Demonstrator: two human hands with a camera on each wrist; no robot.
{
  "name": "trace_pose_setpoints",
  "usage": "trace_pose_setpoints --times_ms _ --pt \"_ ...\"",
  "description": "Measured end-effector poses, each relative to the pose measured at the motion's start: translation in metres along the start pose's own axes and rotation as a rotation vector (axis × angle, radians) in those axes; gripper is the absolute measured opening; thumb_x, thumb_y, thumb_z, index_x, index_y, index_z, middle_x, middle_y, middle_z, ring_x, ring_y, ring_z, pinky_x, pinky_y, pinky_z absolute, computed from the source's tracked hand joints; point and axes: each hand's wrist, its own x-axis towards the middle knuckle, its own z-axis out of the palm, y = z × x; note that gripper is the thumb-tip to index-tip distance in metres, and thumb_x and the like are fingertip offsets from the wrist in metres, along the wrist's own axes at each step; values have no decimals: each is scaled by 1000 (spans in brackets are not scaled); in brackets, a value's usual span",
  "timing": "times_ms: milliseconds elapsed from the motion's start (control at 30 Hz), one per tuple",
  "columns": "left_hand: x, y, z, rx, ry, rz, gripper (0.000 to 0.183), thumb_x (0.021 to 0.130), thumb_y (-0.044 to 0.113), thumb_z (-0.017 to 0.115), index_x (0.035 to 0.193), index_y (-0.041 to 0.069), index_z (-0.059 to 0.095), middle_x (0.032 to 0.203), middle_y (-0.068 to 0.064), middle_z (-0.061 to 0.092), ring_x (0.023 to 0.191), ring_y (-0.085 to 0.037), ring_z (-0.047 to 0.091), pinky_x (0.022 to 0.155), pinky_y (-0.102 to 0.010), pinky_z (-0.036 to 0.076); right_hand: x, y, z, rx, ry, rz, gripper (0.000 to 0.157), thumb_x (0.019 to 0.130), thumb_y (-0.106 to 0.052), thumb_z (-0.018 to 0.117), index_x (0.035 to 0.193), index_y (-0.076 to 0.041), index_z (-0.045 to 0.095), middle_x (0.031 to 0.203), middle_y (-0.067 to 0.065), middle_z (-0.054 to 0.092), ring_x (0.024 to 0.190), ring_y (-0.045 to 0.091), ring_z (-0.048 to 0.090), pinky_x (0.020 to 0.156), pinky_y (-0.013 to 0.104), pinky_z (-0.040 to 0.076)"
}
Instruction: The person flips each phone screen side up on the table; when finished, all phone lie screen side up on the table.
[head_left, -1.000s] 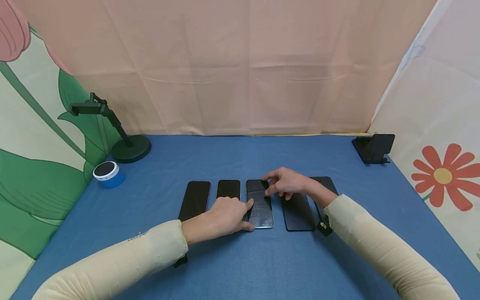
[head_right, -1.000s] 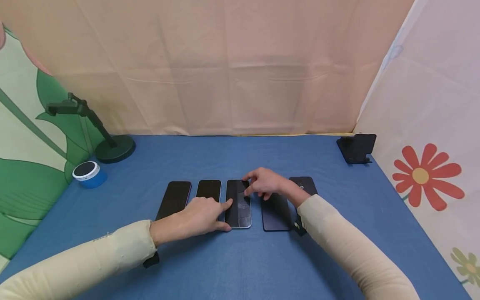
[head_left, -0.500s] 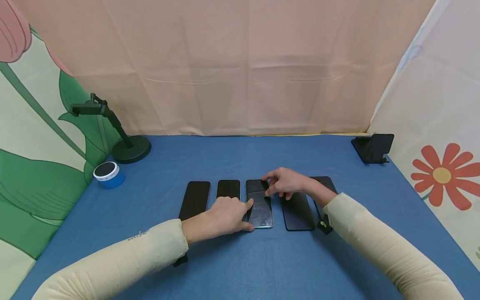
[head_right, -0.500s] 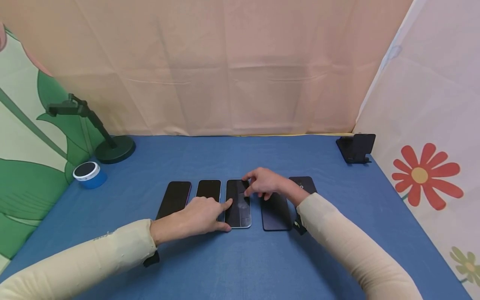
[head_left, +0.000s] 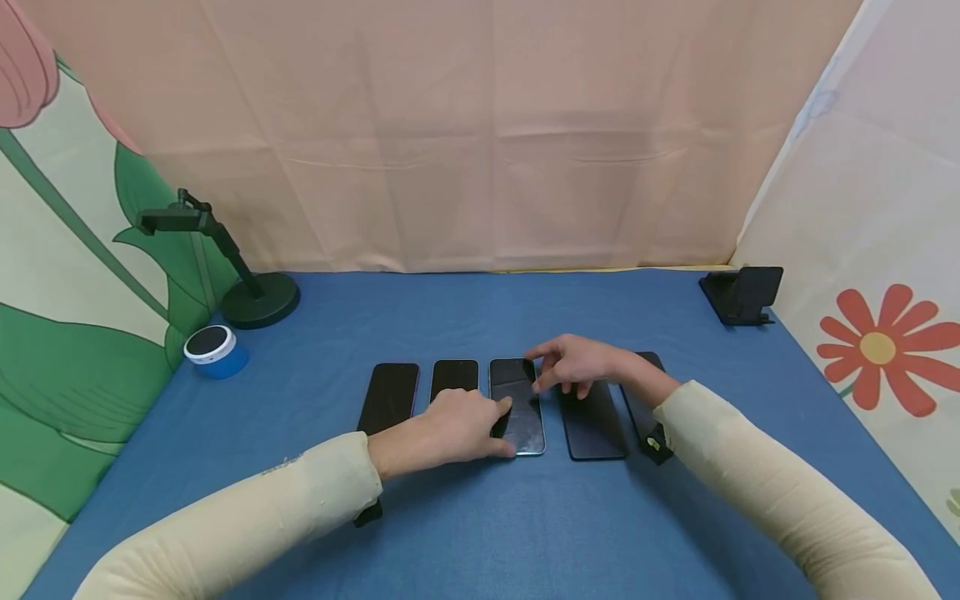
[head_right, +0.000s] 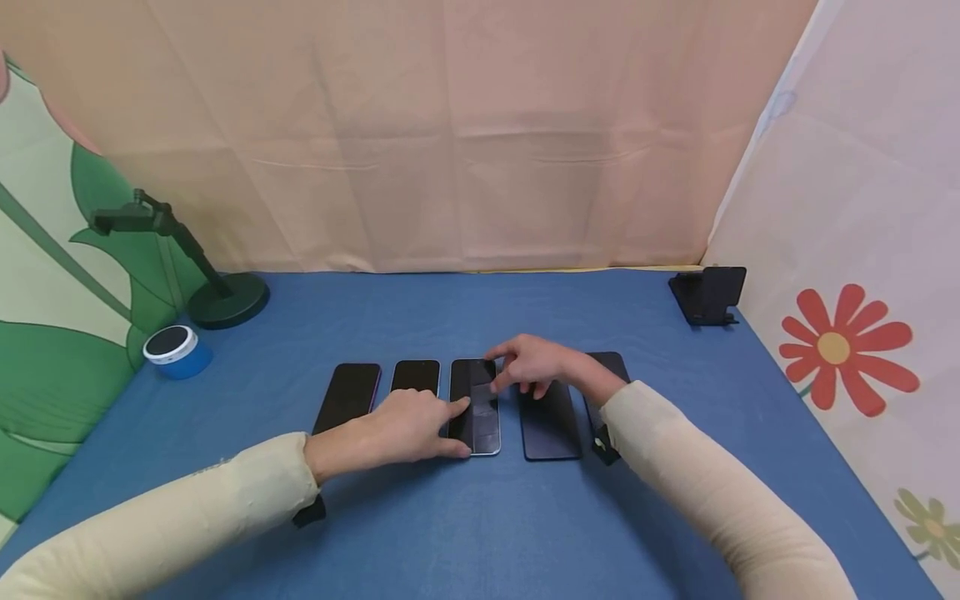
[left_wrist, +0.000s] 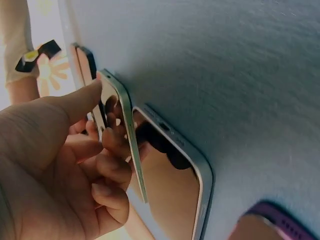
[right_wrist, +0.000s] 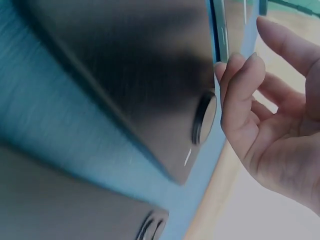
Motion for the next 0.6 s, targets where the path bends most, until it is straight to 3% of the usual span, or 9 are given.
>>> trace_pose_setpoints --times_ms 167,400,533,600 --pt "6 4 1 -154 59 41 78 93 57 63 156 21 37 47 7 41 38 -9 32 37 -24 25 -12 10 -13 48 17 -14 68 94 -25 71 154 -15 42 116 10 60 76 24 56 57 37 52" --pt "21 9 1 -453 56 171 78 96 48 64 159 16 31 71 9 56 55 -6 50 51 -22 40 -28 25 -33 60 78 0 70 94 -26 70 156 -16 38 137 16 51 84 35 57 57 40 50" --pt "30 18 3 -447 32 157 79 96 50 64 159 17 31 80 7 60 61 -6 54 53 -24 44 -32 37 -38 54 79 14 71 96 -25 68 157 -15 35 141 18 48 78 31 56 55 38 46" --pt "34 25 4 -390 32 132 79 95 53 64 158 17 33 97 4 67 71 -7 61 58 -25 48 -34 44 -39 58 87 29 71 95 -25 68 157 -15 34 142 18 47 74 28 54 55 38 44"
